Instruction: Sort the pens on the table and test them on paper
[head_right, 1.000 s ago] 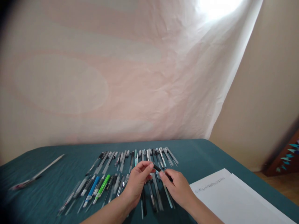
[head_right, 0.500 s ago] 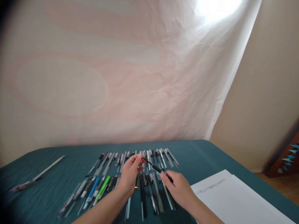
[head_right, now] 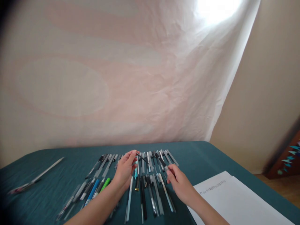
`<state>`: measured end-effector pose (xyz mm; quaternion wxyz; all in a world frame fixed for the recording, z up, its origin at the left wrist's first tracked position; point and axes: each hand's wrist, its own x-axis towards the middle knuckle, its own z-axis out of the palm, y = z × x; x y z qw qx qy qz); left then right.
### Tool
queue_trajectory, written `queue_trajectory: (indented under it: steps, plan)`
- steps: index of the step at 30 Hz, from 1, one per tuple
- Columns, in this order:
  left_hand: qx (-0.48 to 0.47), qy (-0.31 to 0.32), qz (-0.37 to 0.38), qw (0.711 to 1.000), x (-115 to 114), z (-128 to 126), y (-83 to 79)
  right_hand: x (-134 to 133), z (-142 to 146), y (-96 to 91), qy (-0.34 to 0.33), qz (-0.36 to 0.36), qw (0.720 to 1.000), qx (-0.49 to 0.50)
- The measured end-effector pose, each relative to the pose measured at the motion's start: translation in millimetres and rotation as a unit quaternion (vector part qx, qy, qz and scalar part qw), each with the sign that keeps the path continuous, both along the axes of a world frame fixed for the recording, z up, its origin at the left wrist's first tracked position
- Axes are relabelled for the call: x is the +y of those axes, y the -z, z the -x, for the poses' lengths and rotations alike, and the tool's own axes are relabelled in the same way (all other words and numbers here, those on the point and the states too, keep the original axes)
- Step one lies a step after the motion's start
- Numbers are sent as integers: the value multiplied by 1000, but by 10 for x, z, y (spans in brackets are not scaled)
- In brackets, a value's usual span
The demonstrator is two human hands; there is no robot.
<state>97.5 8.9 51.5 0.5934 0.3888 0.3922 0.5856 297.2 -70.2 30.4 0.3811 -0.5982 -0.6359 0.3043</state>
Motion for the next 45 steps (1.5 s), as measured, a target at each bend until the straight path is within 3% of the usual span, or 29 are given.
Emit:
queue_trajectory:
  steps: [5, 12, 17, 21, 26, 36, 45]
  plan:
    - [43, 107, 35, 993, -281, -205, 132, -93, 139, -100, -28, 40, 994, 99]
    - [44, 178, 28, 983, -477, -299, 135, -163, 290, -128, -51, 44, 989, 131]
    - [34, 202, 44, 978, -526, -289, 76, -113, 202, -100, -26, 31, 995, 96]
    - [30, 211, 70, 974, -514, -285, 98, 2, -4, -25, 31, 3, 1000, -2]
    - [28, 209, 59, 976, -484, -275, 147, 102, -229, 134, 65, 63, 987, -136]
    - [37, 210, 58, 975, -491, -265, 108, 67, -257, 242, 15, 194, 977, -89]
    - [33, 217, 61, 974, -481, -258, 135, 78, -320, 207, 28, 164, 979, -120]
